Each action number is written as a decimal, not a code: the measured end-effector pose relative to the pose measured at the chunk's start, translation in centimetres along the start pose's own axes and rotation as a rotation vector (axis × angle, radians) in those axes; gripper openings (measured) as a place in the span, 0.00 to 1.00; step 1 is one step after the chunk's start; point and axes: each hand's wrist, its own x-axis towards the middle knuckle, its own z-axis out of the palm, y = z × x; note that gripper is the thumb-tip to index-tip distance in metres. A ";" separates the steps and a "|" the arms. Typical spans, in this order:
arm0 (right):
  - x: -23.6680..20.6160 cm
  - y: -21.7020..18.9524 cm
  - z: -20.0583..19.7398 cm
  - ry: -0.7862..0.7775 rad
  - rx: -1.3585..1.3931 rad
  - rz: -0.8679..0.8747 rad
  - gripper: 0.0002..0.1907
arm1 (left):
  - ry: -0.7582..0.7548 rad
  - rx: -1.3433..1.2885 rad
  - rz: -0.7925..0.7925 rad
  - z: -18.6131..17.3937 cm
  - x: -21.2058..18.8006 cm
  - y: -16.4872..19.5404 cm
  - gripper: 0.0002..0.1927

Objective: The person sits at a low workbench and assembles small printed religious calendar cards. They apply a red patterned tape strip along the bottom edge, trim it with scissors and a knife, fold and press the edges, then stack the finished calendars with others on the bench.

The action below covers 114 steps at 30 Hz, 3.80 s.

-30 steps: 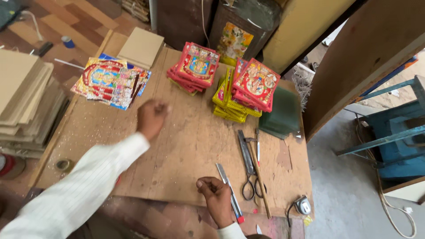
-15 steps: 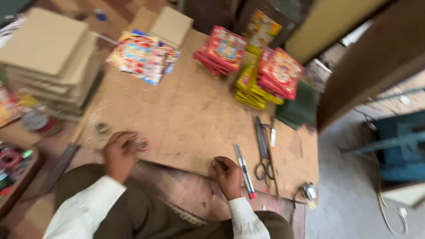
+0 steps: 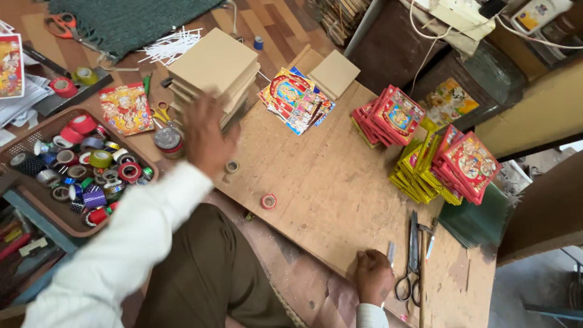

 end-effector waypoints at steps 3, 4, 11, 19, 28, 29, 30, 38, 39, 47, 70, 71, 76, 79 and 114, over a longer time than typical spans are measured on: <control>0.0 -0.4 0.0 -0.002 0.041 0.067 0.12 | -0.172 0.284 -0.101 0.5 7.8 -3.6 0.49; 0.2 -0.5 0.1 0.002 0.053 0.066 0.13 | -0.268 0.296 -0.172 0.9 9.7 -4.6 0.54; -0.5 0.7 -1.3 0.144 -0.170 0.090 0.12 | -0.585 0.423 -0.217 2.2 13.7 -7.4 0.69; -0.6 5.1 -1.3 0.048 -0.086 0.146 0.08 | -0.208 0.172 0.245 1.2 4.7 1.0 0.43; -1.0 4.1 -1.5 0.200 -0.052 0.025 0.13 | -0.580 -0.024 0.074 7.9 -21.7 18.1 0.51; -1.4 3.6 -1.7 0.174 -0.014 -0.004 0.16 | -0.566 -0.006 0.051 8.3 -22.5 18.6 0.52; -1.7 3.1 -1.8 0.149 0.026 -0.032 0.18 | -0.600 -0.024 0.048 8.4 -23.1 18.8 0.53; -4.3 -4.7 -3.3 -0.376 0.165 -0.393 0.39 | -0.560 -0.265 0.099 6.8 -22.9 14.5 0.39; -4.6 -5.5 -3.2 -0.401 0.127 -0.444 0.43 | -0.525 -0.273 0.108 6.9 -22.1 13.5 0.37; -4.8 -5.6 -2.7 -0.418 -0.013 -0.501 0.36 | -0.357 -0.260 0.107 11.5 -8.2 6.3 0.28; -0.8 -7.7 -3.4 -0.421 0.261 -0.306 0.23 | -0.196 0.193 -0.263 27.1 10.8 -0.8 0.33; -0.6 -7.7 -3.3 -0.423 0.261 -0.305 0.23 | -0.087 0.233 -0.162 27.4 10.7 -0.8 0.31; -0.6 -7.7 -3.2 -0.367 0.272 -0.344 0.22 | 0.030 -0.110 -0.244 27.1 10.6 0.6 0.05; -0.7 -7.6 -3.4 -0.266 0.407 -0.169 0.15 | 0.083 -0.498 -0.182 24.9 10.9 3.6 0.02; -1.1 -1.3 -3.5 -0.211 1.114 0.437 0.05 | -0.573 -0.625 0.333 12.0 -7.7 20.7 0.21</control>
